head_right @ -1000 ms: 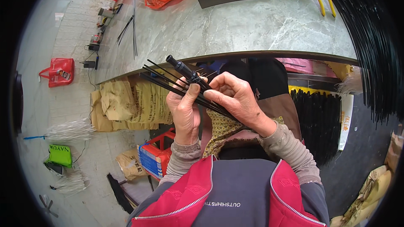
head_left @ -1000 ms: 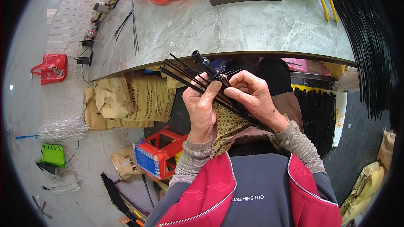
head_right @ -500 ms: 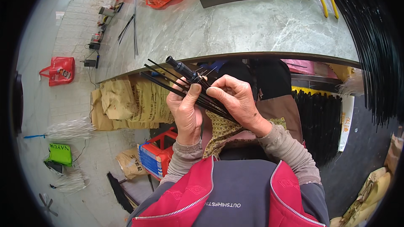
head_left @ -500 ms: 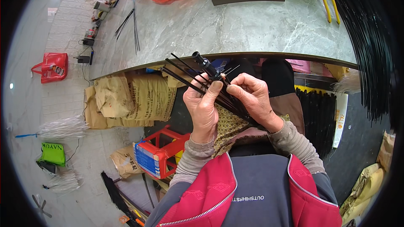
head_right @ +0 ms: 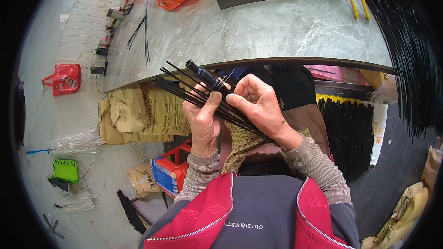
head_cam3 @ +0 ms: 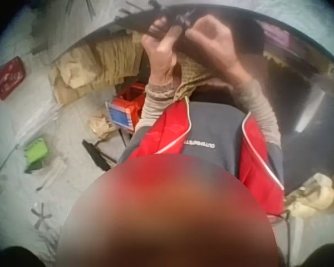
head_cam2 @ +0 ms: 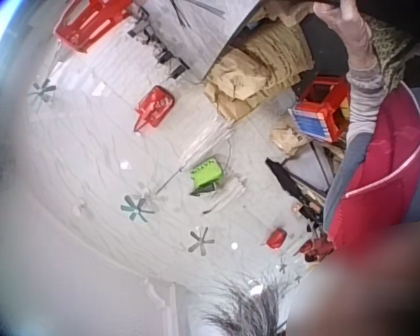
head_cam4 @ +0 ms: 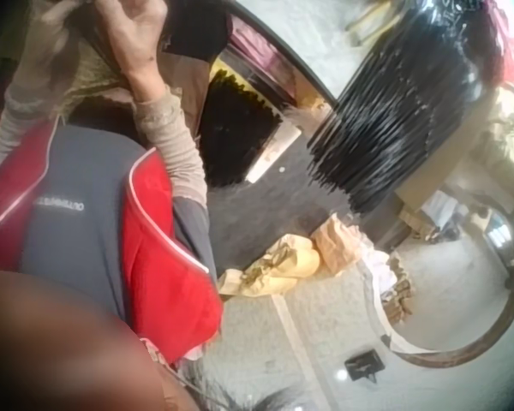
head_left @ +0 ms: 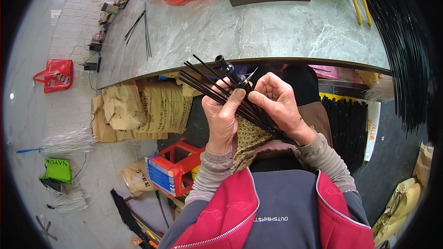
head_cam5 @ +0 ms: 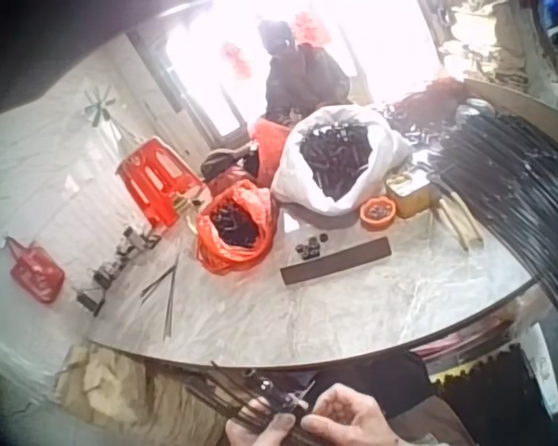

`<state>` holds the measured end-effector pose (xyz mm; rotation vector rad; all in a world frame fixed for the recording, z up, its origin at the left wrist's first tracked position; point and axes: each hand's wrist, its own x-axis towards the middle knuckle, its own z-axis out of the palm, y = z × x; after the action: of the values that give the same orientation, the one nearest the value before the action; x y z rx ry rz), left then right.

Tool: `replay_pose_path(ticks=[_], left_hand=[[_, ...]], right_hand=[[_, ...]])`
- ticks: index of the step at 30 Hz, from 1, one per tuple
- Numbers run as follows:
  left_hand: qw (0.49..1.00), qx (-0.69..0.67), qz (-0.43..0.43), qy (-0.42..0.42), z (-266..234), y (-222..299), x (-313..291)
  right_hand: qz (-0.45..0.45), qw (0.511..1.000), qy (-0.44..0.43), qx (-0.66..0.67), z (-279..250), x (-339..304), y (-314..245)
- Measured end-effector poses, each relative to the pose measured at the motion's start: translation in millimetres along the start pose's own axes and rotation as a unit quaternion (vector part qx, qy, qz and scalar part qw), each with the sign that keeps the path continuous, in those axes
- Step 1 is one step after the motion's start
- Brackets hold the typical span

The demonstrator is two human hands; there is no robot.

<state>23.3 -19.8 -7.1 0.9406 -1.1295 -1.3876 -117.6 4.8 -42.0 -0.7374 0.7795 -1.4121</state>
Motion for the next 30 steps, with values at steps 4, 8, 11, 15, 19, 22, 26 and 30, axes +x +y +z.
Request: replay_pose_path(ticks=[4, 8, 11, 15, 19, 22, 26, 30], left_hand=[[0.999, -0.011, -0.012, 0.051, 9, -3, -4], [0.997, -0.005, 0.01, 0.073, 13, -4, -6], [0.996, 0.012, 0.026, 0.079, 14, -5, -7], [0.997, 0.035, 0.031, 0.067, 16, -1, -8], [0.997, 0.039, 0.031, 0.062, 17, 3, -8], [0.999, 0.034, 0.014, 0.034, 14, 5, -6], [1.0, 0.015, 0.002, 0.021, 11, 4, -2], [1.0, -0.019, -0.007, -0.01, 4, 3, 4]], right_hand=[[-0.017, 0.999, 0.025, -0.01, 1, -2, 4], [-0.051, 0.997, 0.051, -0.011, 8, -6, 12], [-0.093, 0.993, 0.072, -0.008, 9, -6, 20], [-0.167, 0.978, 0.075, -0.099, 5, -6, 18], [-0.105, 0.993, 0.044, -0.039, 2, -10, 17], [-0.123, 0.992, 0.027, -0.023, 0, -7, 17], [-0.141, 0.99, 0.011, -0.016, -2, -5, 23], [-0.027, 0.999, 0.015, 0.011, -2, -7, 8]])
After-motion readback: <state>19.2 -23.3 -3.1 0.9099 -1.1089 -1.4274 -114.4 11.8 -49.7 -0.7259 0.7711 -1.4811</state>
